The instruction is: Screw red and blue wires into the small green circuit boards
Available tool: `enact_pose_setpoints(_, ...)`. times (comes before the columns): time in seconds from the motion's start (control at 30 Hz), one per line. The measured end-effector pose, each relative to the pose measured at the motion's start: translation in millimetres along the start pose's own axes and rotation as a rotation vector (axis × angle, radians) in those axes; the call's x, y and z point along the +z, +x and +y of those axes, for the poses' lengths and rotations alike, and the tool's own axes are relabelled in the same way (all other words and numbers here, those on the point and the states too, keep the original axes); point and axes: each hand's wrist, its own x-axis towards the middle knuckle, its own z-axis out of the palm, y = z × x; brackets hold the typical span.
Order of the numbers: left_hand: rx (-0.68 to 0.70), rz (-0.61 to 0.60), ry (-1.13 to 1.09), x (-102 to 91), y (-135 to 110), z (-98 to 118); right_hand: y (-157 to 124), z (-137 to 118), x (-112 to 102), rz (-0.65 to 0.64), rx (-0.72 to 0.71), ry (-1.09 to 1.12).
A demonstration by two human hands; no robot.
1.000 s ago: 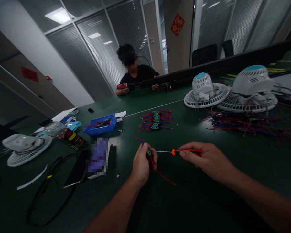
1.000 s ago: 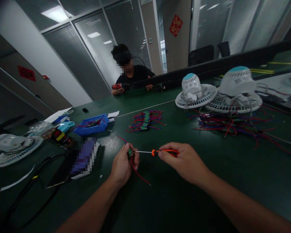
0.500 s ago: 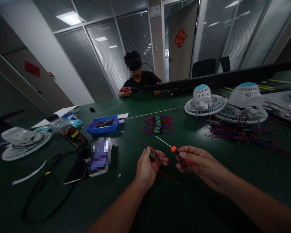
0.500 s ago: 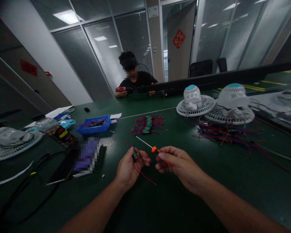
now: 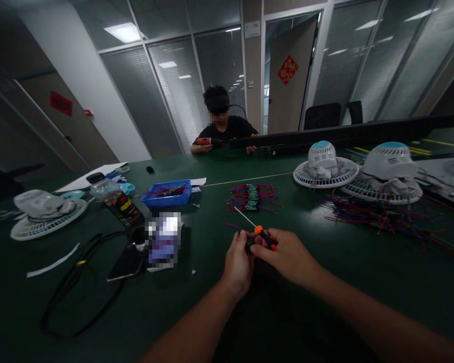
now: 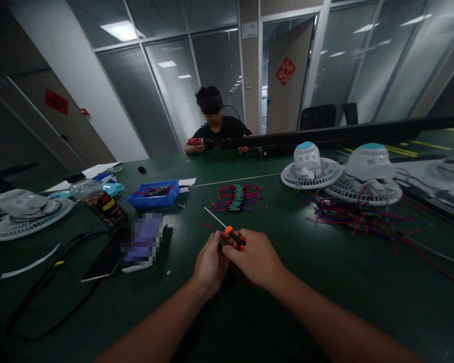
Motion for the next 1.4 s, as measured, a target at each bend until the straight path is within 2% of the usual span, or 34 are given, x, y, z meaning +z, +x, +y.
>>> enact_pose_setpoints(0.2,0.044,-0.020,0.026,-1.7,0.8,-3.5,6.4,0.2,12.7,0.077,-0.037,-0.168)
enact_pose_setpoints(0.3,0.034,-0.059,0.127,-1.8,1.8,-3.3,8.1,4.0,6.9,0.072,-0.072,-0.218)
enact_pose_setpoints(0.4,0.046,-0.092,0.277,-5.8,7.4,2.6,9.6,12.3,-7.6,0.015,-0.101,-0.281)
enact_pose_setpoints(0.43,0.073,-0.056,0.300,-8.4,10.3,6.8,10.2,16.2,-13.3,-0.012,-0.111,-0.309)
enact_pose_setpoints(0.47,0.172,0.074,0.389,-11.6,13.5,12.0,10.8,20.6,-18.9,-0.043,-0.121,-0.340)
enact_pose_setpoints(0.53,0.282,0.210,0.432,-19.3,19.2,25.2,12.2,30.0,-29.0,-0.112,-0.142,-0.401)
enact_pose_setpoints(0.63,0.454,0.291,0.548,-29.7,22.3,44.6,14.3,42.7,-38.0,-0.218,-0.182,-0.479)
enact_pose_setpoints(0.7,0.640,0.049,1.041,-32.3,19.3,51.3,15.5,49.2,-39.2,-0.265,-0.215,-0.511)
enact_pose_setpoints(0.77,0.624,-0.249,1.376,-30.8,13.3,50.8,16.3,54.7,-37.4,-0.281,-0.245,-0.526)
enact_pose_setpoints(0.8,0.598,-0.360,1.489,-28.9,9.9,48.4,16.5,57.3,-35.9,-0.279,-0.256,-0.527)
enact_pose_setpoints(0.83,0.567,-0.456,1.585,-26.7,6.6,45.2,16.6,59.9,-34.2,-0.272,-0.265,-0.525)
enact_pose_setpoints(0.87,0.563,-0.493,1.644,-24.3,3.5,41.6,16.5,62.3,-32.6,-0.262,-0.272,-0.521)
enact_pose_setpoints(0.93,0.561,-0.504,1.720,-20.1,-1.2,34.8,15.8,66.1,-30.2,-0.239,-0.282,-0.509)
enact_pose_setpoints(1.03,0.582,-0.453,1.745,-16.6,-4.8,27.8,13.6,67.6,-29.6,-0.221,-0.299,-0.487)
enact_pose_setpoints(1.2,0.605,-0.429,1.682,-13.9,-7.0,19.0,8.8,63.0,-32.7,-0.226,-0.320,-0.453)
enact_pose_setpoints(1.4,0.515,-0.325,1.564,-12.6,-4.0,10.7,8.7,65.3,-32.7,-0.232,-0.295,-0.440)
